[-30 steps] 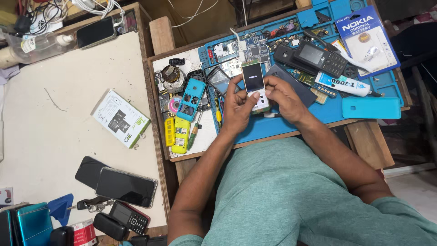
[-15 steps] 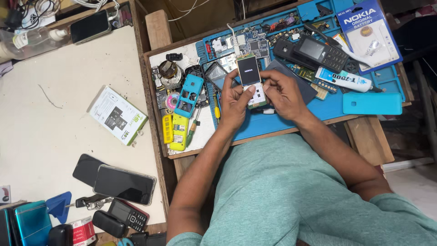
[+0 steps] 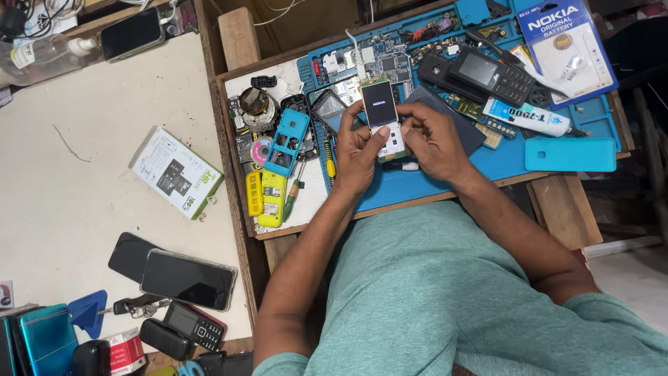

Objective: The person holds a white Nokia phone, presses its buttons, and rotates it to inspect the screen and casing. The person then picks up a small screwdriver and uses it to pry open the phone's back cover, removing it to expose the internal components.

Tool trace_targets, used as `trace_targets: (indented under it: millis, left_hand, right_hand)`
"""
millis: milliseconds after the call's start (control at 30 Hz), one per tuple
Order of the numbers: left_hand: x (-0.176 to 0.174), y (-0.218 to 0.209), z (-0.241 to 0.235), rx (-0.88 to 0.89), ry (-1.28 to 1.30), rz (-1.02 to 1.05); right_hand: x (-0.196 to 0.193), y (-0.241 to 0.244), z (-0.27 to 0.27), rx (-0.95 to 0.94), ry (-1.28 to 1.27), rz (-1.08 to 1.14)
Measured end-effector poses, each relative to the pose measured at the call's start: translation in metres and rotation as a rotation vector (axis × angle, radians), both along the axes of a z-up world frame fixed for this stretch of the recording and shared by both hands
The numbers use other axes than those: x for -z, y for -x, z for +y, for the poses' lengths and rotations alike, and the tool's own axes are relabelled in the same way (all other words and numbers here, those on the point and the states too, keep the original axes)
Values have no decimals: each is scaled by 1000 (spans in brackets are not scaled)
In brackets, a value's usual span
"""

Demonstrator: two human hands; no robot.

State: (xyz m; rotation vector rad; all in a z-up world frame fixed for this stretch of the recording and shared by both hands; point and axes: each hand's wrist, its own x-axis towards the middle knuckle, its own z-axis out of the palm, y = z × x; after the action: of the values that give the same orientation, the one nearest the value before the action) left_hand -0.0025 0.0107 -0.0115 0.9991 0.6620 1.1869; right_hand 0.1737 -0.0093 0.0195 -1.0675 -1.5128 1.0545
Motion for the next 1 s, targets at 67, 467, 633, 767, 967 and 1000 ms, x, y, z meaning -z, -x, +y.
trace_targets:
  millis: [67, 467, 633, 767, 967, 1000]
  left_hand:
    - [0, 0, 0, 7, 0, -11]
    - [-5, 0, -2, 10, 7, -25]
    - [-3, 0, -2, 9, -1, -10]
    - [0, -2, -2, -6, 8, -47]
    - [2, -1, -2, 5, -17, -36]
    - [1, -1, -2, 12, -16, -48]
  right_hand:
    - [0, 0, 0, 3, -3, -14]
    - [-4, 1, -1, 3, -15, 8]
    - [-5, 1, -1, 8, -23, -12]
    - [-2, 0, -1, -7, -54, 12]
    - [0, 1, -1, 32, -28, -45]
    - [1, 1, 0, 32, -35, -55]
